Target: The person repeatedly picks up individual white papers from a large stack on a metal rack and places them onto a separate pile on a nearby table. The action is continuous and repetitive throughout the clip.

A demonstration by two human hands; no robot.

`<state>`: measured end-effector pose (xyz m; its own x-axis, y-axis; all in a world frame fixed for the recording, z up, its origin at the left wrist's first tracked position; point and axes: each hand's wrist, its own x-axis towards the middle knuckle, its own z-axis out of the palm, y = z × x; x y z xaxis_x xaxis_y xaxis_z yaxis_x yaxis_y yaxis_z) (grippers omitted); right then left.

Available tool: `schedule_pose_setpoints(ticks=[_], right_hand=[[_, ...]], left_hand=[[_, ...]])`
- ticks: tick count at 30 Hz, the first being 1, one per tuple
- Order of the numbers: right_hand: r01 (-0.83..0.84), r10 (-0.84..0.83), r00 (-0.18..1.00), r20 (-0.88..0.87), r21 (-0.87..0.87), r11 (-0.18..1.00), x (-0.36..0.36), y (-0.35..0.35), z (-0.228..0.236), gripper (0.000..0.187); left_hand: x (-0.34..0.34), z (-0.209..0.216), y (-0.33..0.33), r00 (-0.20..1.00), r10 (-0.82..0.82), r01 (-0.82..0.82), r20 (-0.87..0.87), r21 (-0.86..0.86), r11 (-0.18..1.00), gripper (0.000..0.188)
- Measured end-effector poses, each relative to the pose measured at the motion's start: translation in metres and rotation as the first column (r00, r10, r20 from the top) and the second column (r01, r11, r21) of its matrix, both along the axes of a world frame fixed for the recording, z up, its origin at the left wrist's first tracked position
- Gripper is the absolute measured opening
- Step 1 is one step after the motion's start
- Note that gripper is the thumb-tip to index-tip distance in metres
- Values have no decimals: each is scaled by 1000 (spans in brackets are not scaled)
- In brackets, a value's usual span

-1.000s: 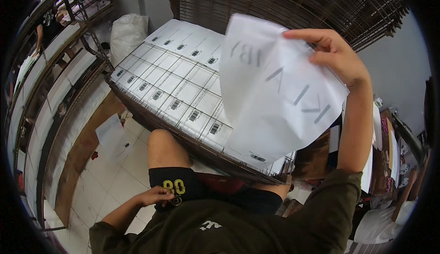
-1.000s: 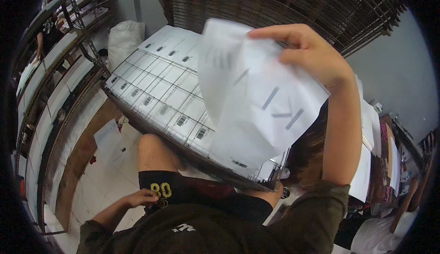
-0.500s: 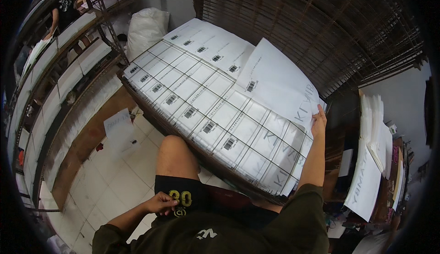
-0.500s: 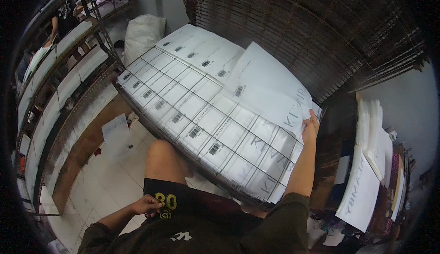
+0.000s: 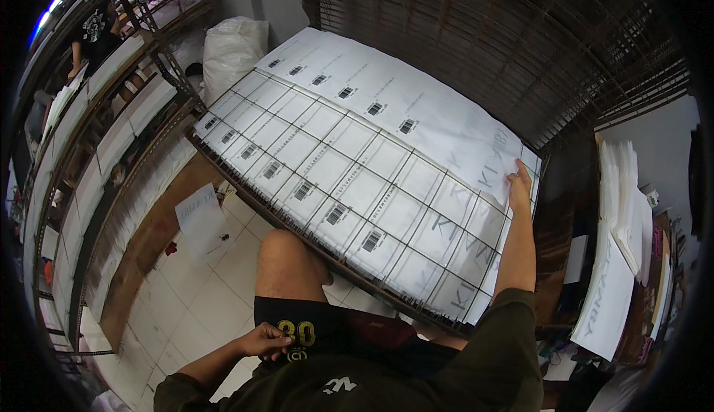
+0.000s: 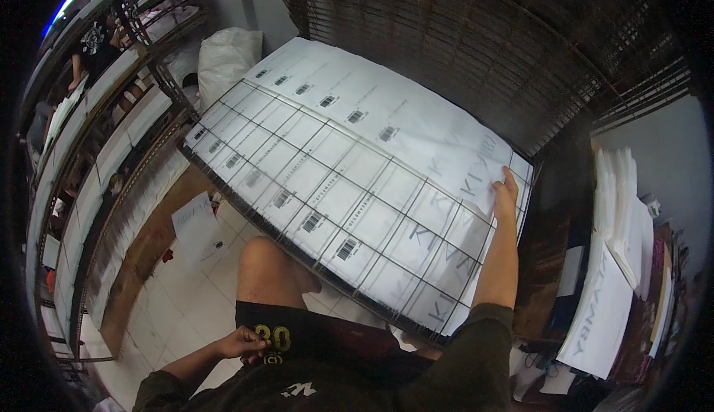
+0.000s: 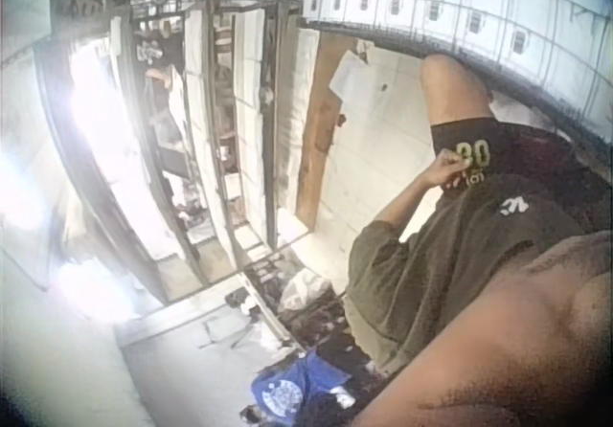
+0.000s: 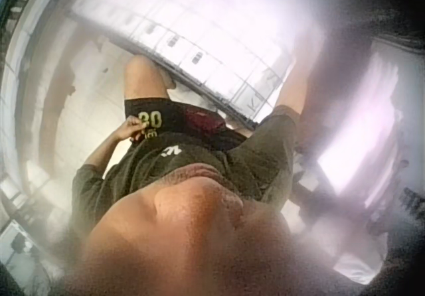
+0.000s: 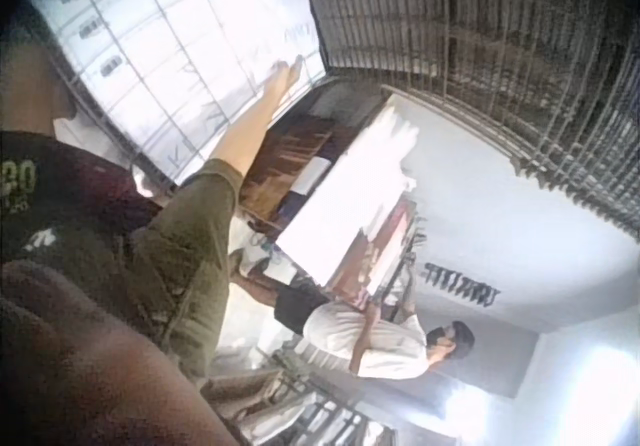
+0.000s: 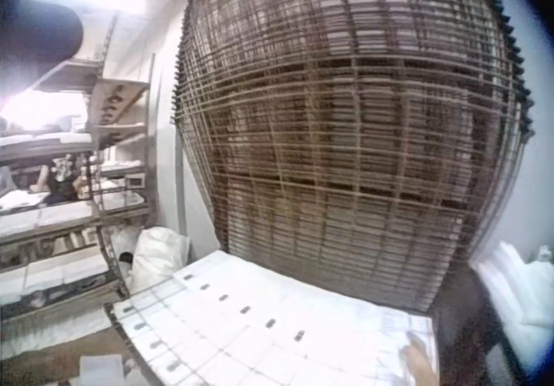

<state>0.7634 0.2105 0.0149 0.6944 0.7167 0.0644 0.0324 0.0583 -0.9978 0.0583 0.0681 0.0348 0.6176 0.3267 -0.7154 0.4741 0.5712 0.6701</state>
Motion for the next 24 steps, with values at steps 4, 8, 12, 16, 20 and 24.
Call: schedule_pose_setpoints(ticks=[4, 8, 12, 16, 20, 24], right_hand=[[27, -27, 999, 31, 13, 1000, 9, 1, -8, 67], [53, -52, 992, 116, -3, 999, 14, 3, -15, 67], [94, -94, 985, 142, 6, 996, 6, 5, -12, 62], [320, -289, 915, 283, -72, 945, -2, -9, 12, 54], [241, -238, 739, 630, 82, 967, -56, -62, 37, 47], [120, -62, 685, 726, -28, 992, -117, -170, 44, 41]], left_hand=[[-5, -8, 1, 999, -32, 32, 13, -6, 999, 35], [-6, -12, 0, 1000, -9, 9, 8, -24, 1000, 35], [-3, -7, -1, 1000, 14, -14, 11, -31, 999, 35], [-7, -14, -1, 999, 19, -18, 43, -25, 1000, 33], [-5, -8, -5, 1000, 2, -2, 8, 10, 1000, 33], [21, 1, -9, 961, -200, 240, -191, 219, 946, 38]])
